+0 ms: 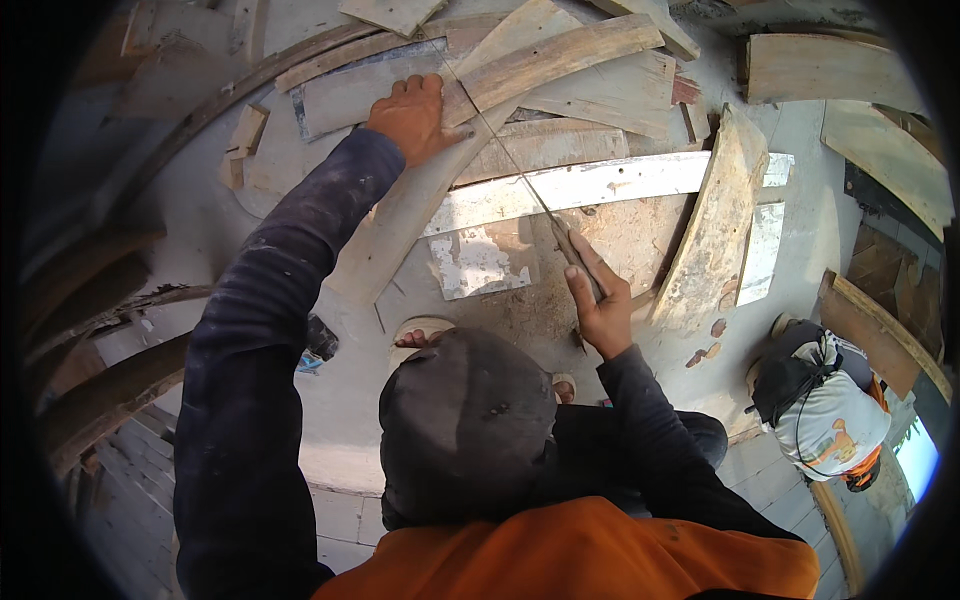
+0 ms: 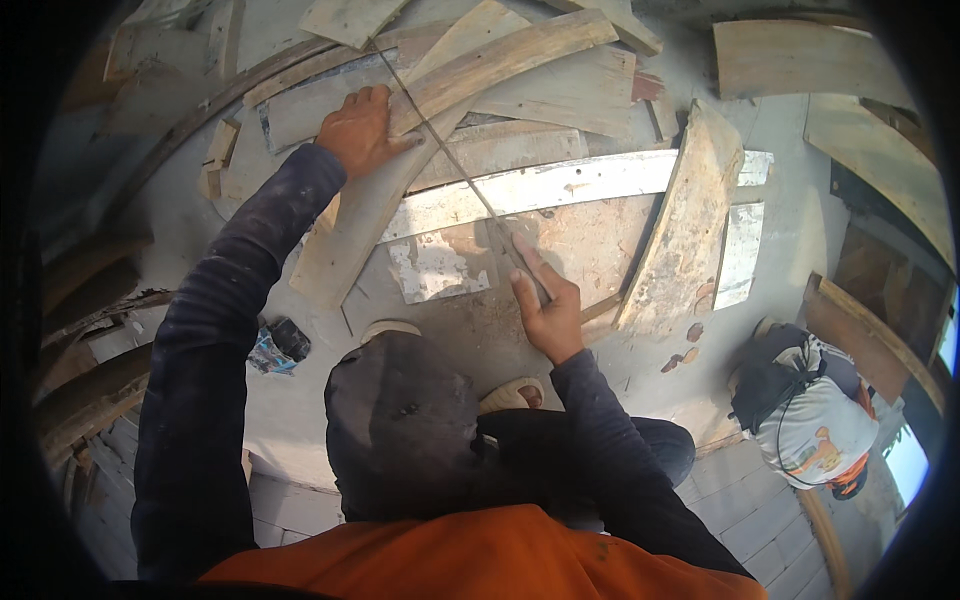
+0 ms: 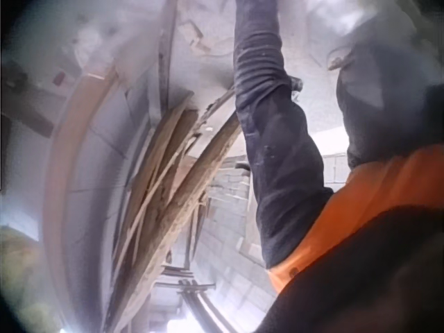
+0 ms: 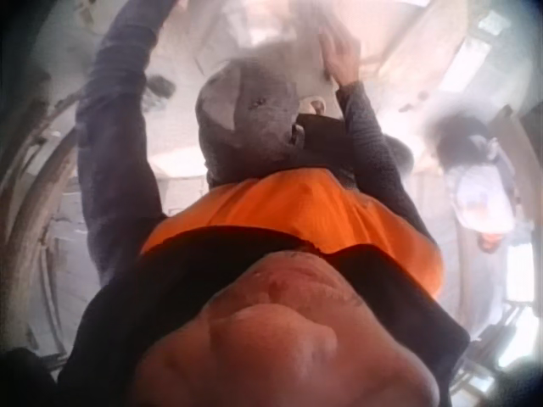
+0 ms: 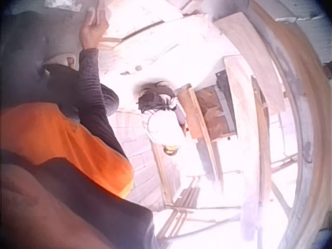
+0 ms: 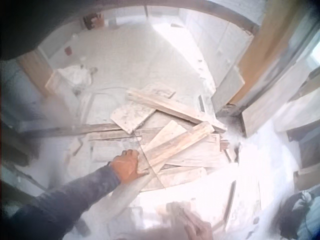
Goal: The person saws a piece of wood with a hand saw and then hammers nails into it to join it with another piece of wood.
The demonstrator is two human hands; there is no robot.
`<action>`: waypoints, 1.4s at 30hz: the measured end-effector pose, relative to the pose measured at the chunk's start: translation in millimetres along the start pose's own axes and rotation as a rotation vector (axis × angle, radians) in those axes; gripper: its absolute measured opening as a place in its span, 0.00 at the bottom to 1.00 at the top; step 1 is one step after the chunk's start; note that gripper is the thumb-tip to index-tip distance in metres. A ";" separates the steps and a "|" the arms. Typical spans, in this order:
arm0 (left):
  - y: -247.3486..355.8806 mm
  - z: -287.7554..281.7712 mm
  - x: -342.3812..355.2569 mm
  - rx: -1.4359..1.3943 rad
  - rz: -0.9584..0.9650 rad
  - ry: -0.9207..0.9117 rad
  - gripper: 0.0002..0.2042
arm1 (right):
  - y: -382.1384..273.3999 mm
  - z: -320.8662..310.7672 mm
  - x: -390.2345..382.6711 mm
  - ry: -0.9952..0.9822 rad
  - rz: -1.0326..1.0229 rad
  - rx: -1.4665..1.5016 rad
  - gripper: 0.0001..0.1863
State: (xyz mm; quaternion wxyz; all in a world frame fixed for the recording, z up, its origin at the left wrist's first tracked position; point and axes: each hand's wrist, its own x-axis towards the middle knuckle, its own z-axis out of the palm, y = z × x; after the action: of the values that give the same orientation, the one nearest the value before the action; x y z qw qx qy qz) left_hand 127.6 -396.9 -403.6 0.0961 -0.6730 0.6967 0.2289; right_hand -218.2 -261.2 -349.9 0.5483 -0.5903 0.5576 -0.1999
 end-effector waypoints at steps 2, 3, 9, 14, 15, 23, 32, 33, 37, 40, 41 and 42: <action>4.0 -0.2 -3.7 -0.047 0.016 0.010 0.38 | -12.4 29.6 59.0 -0.018 -0.163 -0.011 0.27; 3.7 -3.4 -5.4 -0.027 0.016 0.038 0.38 | -13.5 34.9 60.5 -0.012 -0.173 0.011 0.27; 9.9 -1.4 -3.4 -0.038 -0.057 -0.075 0.43 | 6.9 8.8 -26.2 0.001 0.042 -0.056 0.27; 6.3 2.3 -3.7 -0.064 0.007 -0.025 0.40 | 0.0 23.7 37.0 -0.036 0.013 0.036 0.29; 6.8 0.7 -6.2 -0.056 0.014 -0.015 0.39 | -13.5 36.0 68.8 -0.020 -0.049 0.052 0.29; 12.0 0.8 -1.7 -0.057 -0.016 -0.063 0.39 | 16.8 -18.4 -56.3 -0.022 0.106 0.000 0.28; 15.7 -1.4 -3.8 -0.033 -0.040 -0.081 0.40 | -17.6 35.1 64.2 -0.014 -0.102 0.089 0.27; 15.3 -3.2 -1.5 -0.020 -0.062 -0.098 0.40 | 3.1 27.6 35.9 -0.014 0.015 0.076 0.29; 12.9 2.2 -0.6 -0.032 -0.027 -0.077 0.41 | 10.9 -4.9 -26.7 0.003 0.006 0.023 0.28; 9.8 4.4 -2.0 -0.040 0.026 -0.034 0.41 | -12.0 30.5 54.1 -0.017 -0.017 0.090 0.28; 11.1 3.9 -2.7 -0.041 0.023 -0.029 0.41 | -23.1 42.5 84.5 -0.014 -0.087 0.082 0.28; 9.3 0.5 -3.7 -0.001 0.003 -0.031 0.40 | -32.6 53.7 102.2 -0.021 -0.161 0.103 0.28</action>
State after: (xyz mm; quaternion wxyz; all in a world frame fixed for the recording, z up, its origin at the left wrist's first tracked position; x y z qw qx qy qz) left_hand 118.6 -393.5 -400.7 0.1064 -0.6684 0.6960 0.2397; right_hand -127.8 -335.3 -377.0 0.5660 -0.6064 0.4912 -0.2656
